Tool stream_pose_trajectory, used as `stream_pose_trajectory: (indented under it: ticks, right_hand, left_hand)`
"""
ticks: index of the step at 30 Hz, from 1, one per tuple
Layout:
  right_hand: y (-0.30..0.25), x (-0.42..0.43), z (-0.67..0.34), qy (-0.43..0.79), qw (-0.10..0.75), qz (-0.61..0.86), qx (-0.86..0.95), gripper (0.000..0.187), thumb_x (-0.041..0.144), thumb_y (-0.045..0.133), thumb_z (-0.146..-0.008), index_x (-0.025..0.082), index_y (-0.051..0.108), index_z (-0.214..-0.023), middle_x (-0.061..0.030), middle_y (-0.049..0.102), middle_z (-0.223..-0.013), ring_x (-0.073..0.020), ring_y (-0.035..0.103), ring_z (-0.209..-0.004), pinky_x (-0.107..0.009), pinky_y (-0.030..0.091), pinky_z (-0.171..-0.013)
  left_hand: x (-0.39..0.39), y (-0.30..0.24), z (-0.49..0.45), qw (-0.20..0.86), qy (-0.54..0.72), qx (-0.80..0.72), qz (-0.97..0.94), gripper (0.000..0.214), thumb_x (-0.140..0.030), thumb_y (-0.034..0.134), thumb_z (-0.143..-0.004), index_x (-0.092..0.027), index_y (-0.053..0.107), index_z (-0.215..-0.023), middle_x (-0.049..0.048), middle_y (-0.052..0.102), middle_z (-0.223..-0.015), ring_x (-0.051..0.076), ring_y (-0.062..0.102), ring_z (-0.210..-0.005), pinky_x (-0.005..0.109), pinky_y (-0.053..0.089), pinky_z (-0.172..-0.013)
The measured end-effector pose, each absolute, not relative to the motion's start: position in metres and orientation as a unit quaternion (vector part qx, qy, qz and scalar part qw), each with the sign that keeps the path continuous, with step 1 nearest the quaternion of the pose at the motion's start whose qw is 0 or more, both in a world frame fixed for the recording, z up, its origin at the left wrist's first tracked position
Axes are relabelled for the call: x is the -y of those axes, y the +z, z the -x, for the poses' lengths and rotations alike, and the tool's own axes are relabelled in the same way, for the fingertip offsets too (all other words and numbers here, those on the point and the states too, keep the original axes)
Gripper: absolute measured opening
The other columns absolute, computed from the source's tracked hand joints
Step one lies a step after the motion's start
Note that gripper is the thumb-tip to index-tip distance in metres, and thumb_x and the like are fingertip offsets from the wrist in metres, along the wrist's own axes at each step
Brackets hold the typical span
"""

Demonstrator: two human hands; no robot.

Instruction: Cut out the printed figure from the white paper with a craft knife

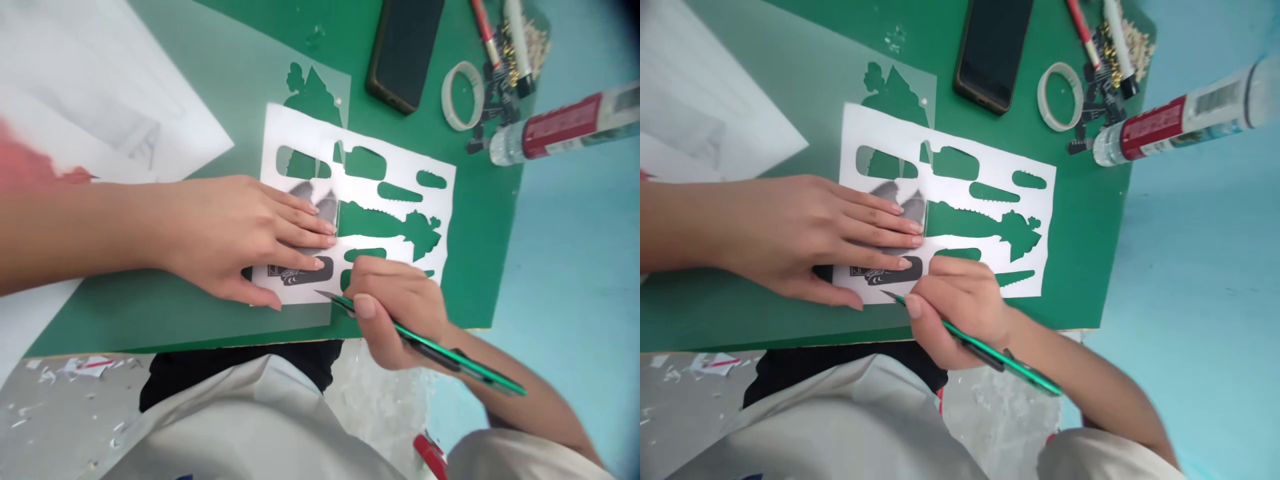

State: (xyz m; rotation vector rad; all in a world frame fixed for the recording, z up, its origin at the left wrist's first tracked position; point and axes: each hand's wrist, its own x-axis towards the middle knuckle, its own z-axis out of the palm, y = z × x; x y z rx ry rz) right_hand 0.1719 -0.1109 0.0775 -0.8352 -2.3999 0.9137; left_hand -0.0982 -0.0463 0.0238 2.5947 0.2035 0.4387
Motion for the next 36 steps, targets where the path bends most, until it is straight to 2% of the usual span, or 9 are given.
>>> stream_pose_trajectory:
  ticks: [2, 4, 7, 10, 15, 25, 30, 36]
  right_hand:
    - [0.081, 0.134, -0.16, 0.335, 0.246, 0.399, 0.818, 0.034, 0.009, 0.046, -0.107, 0.024, 0.039, -0.078, 0.0047, 0.038, -0.065, -0.0123, 0.036, -0.059, -0.031, 0.031, -0.056]
    - [0.082, 0.155, -0.146, 0.332, 0.236, 0.489, 0.772, 0.035, 0.006, 0.048, -0.105, 0.023, 0.037, -0.076, 0.0048, 0.038, -0.068, -0.0105, 0.035, -0.059, -0.03, 0.029, -0.056]
    - [0.074, 0.179, -0.125, 0.278, 0.257, 0.566, 0.733, 0.033, 0.006, 0.049, -0.103, 0.022, 0.041, -0.076, 0.004, 0.042, -0.067, -0.0108, 0.041, -0.061, -0.029, 0.031, -0.056]
    - [0.061, 0.19, -0.108, 0.213, 0.286, 0.611, 0.707, 0.033, 0.007, 0.048, -0.104, 0.023, 0.041, -0.076, 0.0042, 0.045, -0.065, -0.0113, 0.044, -0.06, -0.029, 0.033, -0.057]
    - [0.049, 0.2, -0.091, 0.166, 0.272, 0.648, 0.692, 0.036, 0.006, 0.05, -0.102, 0.024, 0.033, -0.076, 0.0045, 0.04, -0.065, -0.0131, 0.041, -0.059, -0.031, 0.03, -0.056]
    - [0.046, 0.215, -0.07, 0.114, 0.252, 0.68, 0.679, 0.029, 0.006, 0.047, -0.1, 0.025, 0.038, -0.08, 0.004, 0.043, -0.064, -0.0155, 0.04, -0.057, -0.035, 0.031, -0.057]
    - [0.045, 0.214, -0.066, 0.108, 0.255, 0.687, 0.672, 0.03, 0.005, 0.048, -0.097, 0.026, 0.035, -0.081, 0.0043, 0.042, -0.062, -0.0174, 0.038, -0.056, -0.038, 0.029, -0.056]
    - [0.044, 0.213, -0.065, 0.096, 0.25, 0.688, 0.675, 0.026, 0.006, 0.049, -0.095, 0.026, 0.039, -0.08, 0.0041, 0.046, -0.06, -0.0182, 0.041, -0.057, -0.039, 0.028, -0.056]
  left_hand:
    - [0.046, 0.021, 0.098, 0.249, 0.156, -0.074, -0.953, 0.051, -0.047, 0.064, -0.107, -0.018, 0.066, -0.149, 0.0045, 0.054, -0.166, 0.021, 0.048, -0.159, 0.039, 0.032, -0.137]
    - [0.045, 0.018, 0.098, 0.249, 0.165, -0.068, -0.952, 0.053, -0.05, 0.061, -0.107, -0.019, 0.066, -0.15, 0.0046, 0.053, -0.167, 0.02, 0.047, -0.159, 0.037, 0.028, -0.138]
    - [0.043, 0.014, 0.098, 0.236, 0.185, -0.055, -0.952, 0.057, -0.055, 0.06, -0.106, -0.018, 0.067, -0.149, 0.0073, 0.053, -0.166, 0.021, 0.048, -0.159, 0.034, 0.025, -0.139]
    - [0.043, 0.014, 0.099, 0.226, 0.184, -0.058, -0.955, 0.057, -0.054, 0.06, -0.106, -0.019, 0.067, -0.15, 0.0075, 0.053, -0.167, 0.022, 0.05, -0.157, 0.036, 0.029, -0.138]
    - [0.043, 0.017, 0.1, 0.224, 0.18, -0.061, -0.956, 0.055, -0.054, 0.06, -0.106, -0.019, 0.069, -0.148, 0.0072, 0.055, -0.165, 0.022, 0.053, -0.155, 0.036, 0.03, -0.138]
    - [0.043, 0.018, 0.098, 0.227, 0.172, -0.068, -0.956, 0.055, -0.055, 0.056, -0.109, -0.018, 0.067, -0.149, 0.0064, 0.056, -0.165, 0.02, 0.05, -0.158, 0.035, 0.026, -0.139]
    - [0.043, 0.02, 0.098, 0.233, 0.182, -0.07, -0.953, 0.054, -0.055, 0.054, -0.11, -0.019, 0.069, -0.147, 0.0053, 0.059, -0.162, 0.02, 0.052, -0.156, 0.034, 0.026, -0.139]
    - [0.043, 0.024, 0.099, 0.241, 0.156, -0.083, -0.954, 0.056, -0.057, 0.052, -0.111, -0.02, 0.066, -0.151, 0.0037, 0.056, -0.165, 0.018, 0.049, -0.158, 0.031, 0.022, -0.141]
